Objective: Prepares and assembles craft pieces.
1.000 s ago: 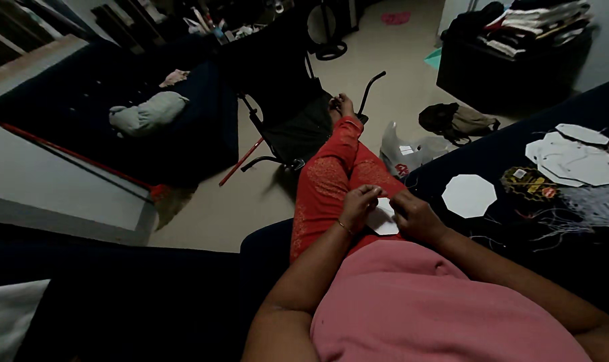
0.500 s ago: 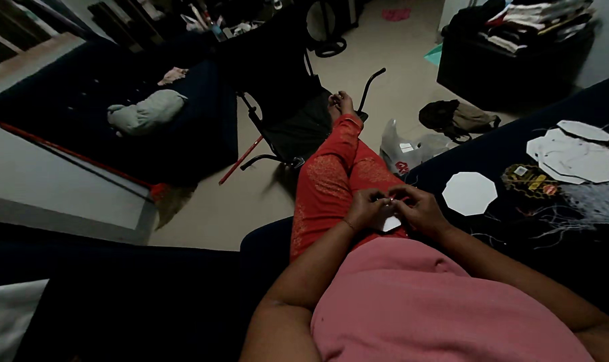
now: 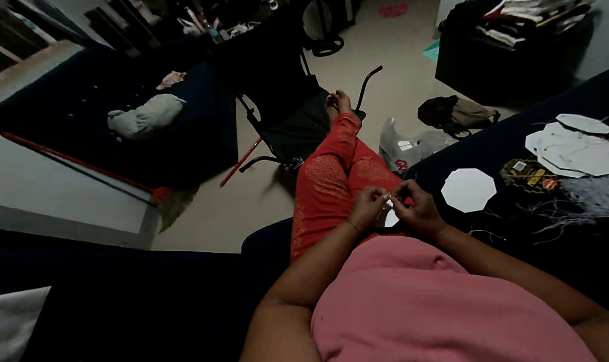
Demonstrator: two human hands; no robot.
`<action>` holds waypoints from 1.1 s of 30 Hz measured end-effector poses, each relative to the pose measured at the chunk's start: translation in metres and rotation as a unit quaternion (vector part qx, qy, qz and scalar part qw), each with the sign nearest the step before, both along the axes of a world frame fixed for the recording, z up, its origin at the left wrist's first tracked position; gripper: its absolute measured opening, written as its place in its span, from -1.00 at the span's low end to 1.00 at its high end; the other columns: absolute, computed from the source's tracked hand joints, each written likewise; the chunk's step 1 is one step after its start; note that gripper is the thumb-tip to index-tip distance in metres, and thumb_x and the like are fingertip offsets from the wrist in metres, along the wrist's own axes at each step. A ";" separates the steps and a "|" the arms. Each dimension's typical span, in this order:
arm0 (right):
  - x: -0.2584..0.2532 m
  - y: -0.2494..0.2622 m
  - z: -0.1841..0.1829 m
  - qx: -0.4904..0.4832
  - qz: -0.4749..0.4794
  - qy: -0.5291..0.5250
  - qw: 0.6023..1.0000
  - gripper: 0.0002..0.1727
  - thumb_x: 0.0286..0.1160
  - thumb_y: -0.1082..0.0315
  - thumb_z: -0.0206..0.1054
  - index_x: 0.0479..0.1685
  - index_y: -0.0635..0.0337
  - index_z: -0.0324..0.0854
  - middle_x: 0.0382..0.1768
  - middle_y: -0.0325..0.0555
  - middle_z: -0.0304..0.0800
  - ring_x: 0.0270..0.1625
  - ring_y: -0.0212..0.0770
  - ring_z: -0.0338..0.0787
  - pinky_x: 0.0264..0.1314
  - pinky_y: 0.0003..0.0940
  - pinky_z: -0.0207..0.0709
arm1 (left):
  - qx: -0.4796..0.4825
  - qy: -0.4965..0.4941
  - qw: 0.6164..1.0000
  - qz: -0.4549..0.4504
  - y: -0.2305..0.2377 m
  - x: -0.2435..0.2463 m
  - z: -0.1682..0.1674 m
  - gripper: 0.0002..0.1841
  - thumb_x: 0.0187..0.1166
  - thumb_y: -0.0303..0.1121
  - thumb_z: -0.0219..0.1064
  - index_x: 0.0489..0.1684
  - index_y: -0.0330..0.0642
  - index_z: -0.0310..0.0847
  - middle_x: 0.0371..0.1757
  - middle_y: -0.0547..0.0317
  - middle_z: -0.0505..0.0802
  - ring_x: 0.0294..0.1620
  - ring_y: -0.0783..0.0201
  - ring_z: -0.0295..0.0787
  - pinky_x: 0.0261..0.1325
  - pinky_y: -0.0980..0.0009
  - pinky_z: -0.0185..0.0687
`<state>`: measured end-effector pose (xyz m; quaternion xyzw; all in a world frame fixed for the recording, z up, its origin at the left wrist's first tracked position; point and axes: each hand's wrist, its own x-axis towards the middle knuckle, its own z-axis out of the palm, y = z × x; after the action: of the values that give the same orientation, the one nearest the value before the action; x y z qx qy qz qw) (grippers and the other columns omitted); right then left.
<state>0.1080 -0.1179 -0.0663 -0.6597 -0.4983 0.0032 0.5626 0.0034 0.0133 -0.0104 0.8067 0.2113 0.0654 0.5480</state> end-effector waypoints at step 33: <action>0.010 -0.002 0.009 0.014 0.068 0.092 0.993 -0.88 0.37 0.55 0.29 -0.19 0.35 0.69 -0.20 -0.09 0.82 -0.08 -0.37 0.80 0.13 -0.38 0.69 | -0.126 -0.150 0.981 -0.014 0.003 -0.005 -0.008 -0.90 0.54 -0.59 0.29 -0.20 -0.46 0.72 0.03 0.07 0.76 0.05 0.45 0.69 0.17 0.49 0.66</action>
<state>0.1177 -0.1203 -0.0578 -0.6131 -0.4882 0.0949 0.6138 -0.0018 0.0164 -0.0188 0.7151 0.1219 0.1510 0.6715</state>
